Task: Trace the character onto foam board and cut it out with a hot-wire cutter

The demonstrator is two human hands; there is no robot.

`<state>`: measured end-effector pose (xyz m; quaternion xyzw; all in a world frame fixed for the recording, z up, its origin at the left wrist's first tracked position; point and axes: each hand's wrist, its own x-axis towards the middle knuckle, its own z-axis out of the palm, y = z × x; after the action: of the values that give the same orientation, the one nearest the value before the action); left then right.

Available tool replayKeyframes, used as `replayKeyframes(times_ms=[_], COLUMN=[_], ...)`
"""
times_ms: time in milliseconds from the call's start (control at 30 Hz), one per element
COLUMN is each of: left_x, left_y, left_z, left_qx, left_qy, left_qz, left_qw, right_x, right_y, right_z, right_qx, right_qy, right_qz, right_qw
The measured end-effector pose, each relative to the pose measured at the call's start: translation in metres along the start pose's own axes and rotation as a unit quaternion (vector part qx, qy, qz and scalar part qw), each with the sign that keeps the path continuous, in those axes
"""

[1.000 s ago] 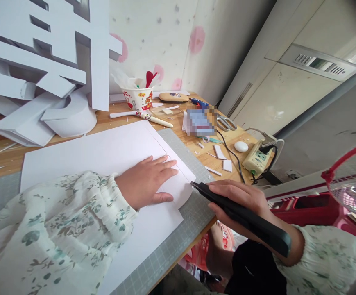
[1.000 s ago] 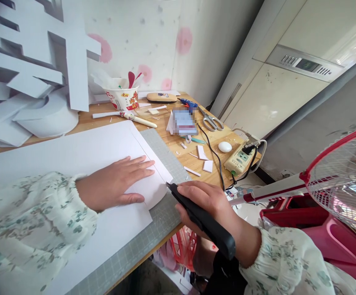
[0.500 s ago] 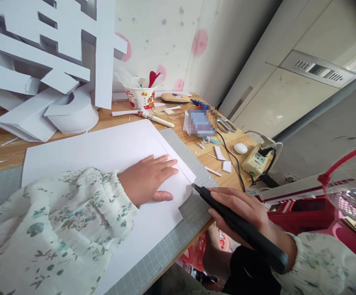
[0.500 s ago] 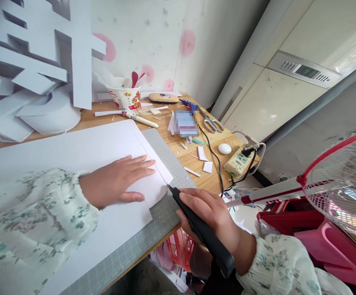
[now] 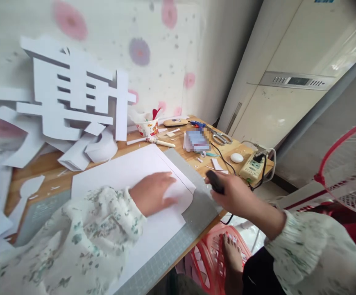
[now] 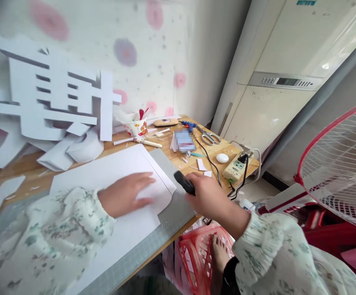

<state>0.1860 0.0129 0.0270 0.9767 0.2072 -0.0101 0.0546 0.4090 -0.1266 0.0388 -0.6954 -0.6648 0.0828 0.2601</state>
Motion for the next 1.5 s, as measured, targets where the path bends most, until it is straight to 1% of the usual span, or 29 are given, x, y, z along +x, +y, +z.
replayKeyframes(times_ms=[67,100,133,167,233,300,367,433,467,500,567,633,667,700,733,767,800,833,867,933,1000,1100,1133,1200,1300,1400,1500], left_x=[-0.016,-0.026,-0.035,-0.044,-0.062,-0.078,-0.095,-0.114,-0.124,-0.134,-0.156,-0.178,-0.189,-0.198,-0.206,-0.213,-0.218,-0.222,-0.225,-0.229,-0.231,-0.238,-0.24,-0.246,-0.253,-0.258,-0.262], left_y=[0.025,0.037,0.047,0.055,0.064,0.068,0.07,0.074,0.077,0.079,0.084,0.085,0.083,0.081,0.077,0.073,0.069,0.065,0.062,0.058,0.055,0.05,0.048,0.045,0.041,0.033,0.022], left_z=[-0.001,0.001,0.003,0.006,0.013,0.019,0.022,0.024,0.024,0.024,0.026,0.031,0.035,0.04,0.045,0.05,0.054,0.057,0.059,0.06,0.062,0.066,0.068,0.072,0.073,0.069,0.063], left_qx=[0.011,0.016,0.02,0.023,0.019,0.004,-0.011,-0.022,-0.028,-0.033,-0.041,-0.035,-0.025,-0.012,0.011,0.027,0.045,0.058,0.07,0.089,0.109,0.149,0.159,0.164,0.135,0.11,0.105], left_qy=[-0.022,-0.03,-0.038,-0.048,-0.067,-0.071,-0.068,-0.069,-0.073,-0.081,-0.104,-0.118,-0.107,-0.085,-0.045,-0.009,0.02,0.037,0.044,0.056,0.073,0.126,0.144,0.17,0.177,0.146,0.099], left_qz=[0.004,0.002,0.001,-0.003,-0.018,-0.025,-0.032,-0.041,-0.046,-0.048,-0.043,-0.035,-0.043,-0.057,-0.085,-0.103,-0.115,-0.116,-0.119,-0.12,-0.105,-0.051,-0.034,-0.019,-0.022,-0.04,-0.062], left_qw=[1.0,0.999,0.999,0.999,0.997,0.997,0.997,0.997,0.996,0.995,0.993,0.992,0.993,0.995,0.995,0.994,0.992,0.991,0.989,0.987,0.986,0.98,0.976,0.971,0.975,0.982,0.988], right_x=[0.013,0.018,0.022,0.025,0.027,0.024,0.016,0.002,-0.008,-0.018,-0.036,-0.046,-0.045,-0.041,-0.033,-0.021,-0.007,0.01,0.028,0.063,0.093,0.121,0.126,0.129,0.126,0.122,0.126], right_y=[-0.006,-0.01,-0.014,-0.019,-0.027,-0.034,-0.042,-0.051,-0.056,-0.062,-0.072,-0.079,-0.081,-0.081,-0.08,-0.078,-0.075,-0.072,-0.068,-0.063,-0.061,-0.059,-0.058,-0.053,-0.041,-0.033,-0.034], right_z=[0.008,0.012,0.015,0.019,0.023,0.025,0.022,0.014,0.009,0.003,-0.01,-0.019,-0.021,-0.021,-0.019,-0.015,-0.009,-0.003,0.005,0.02,0.035,0.054,0.058,0.063,0.061,0.057,0.058], right_qx=[-0.066,-0.091,-0.109,-0.12,-0.131,-0.138,-0.143,-0.14,-0.132,-0.118,-0.066,0.003,0.027,0.036,0.027,-0.005,-0.054,-0.078,-0.093,-0.117,-0.133,-0.144,-0.147,-0.153,-0.162,-0.167,-0.169], right_qy=[-0.088,-0.123,-0.144,-0.157,-0.166,-0.171,-0.181,-0.207,-0.23,-0.261,-0.339,-0.411,-0.426,-0.424,-0.393,-0.348,-0.277,-0.242,-0.224,-0.214,-0.222,-0.24,-0.242,-0.242,-0.242,-0.238,-0.229], right_qz=[0.052,0.063,0.067,0.066,0.056,0.046,0.039,0.013,-0.013,-0.053,-0.13,-0.158,-0.156,-0.142,-0.123,-0.092,-0.035,-0.009,0.005,0.022,0.034,0.038,0.038,0.038,0.033,0.02,0.014], right_qw=[0.993,0.986,0.981,0.978,0.976,0.974,0.972,0.968,0.964,0.957,0.929,0.898,0.891,0.894,0.911,0.933,0.959,0.967,0.97,0.97,0.965,0.959,0.958,0.957,0.956,0.957,0.959])
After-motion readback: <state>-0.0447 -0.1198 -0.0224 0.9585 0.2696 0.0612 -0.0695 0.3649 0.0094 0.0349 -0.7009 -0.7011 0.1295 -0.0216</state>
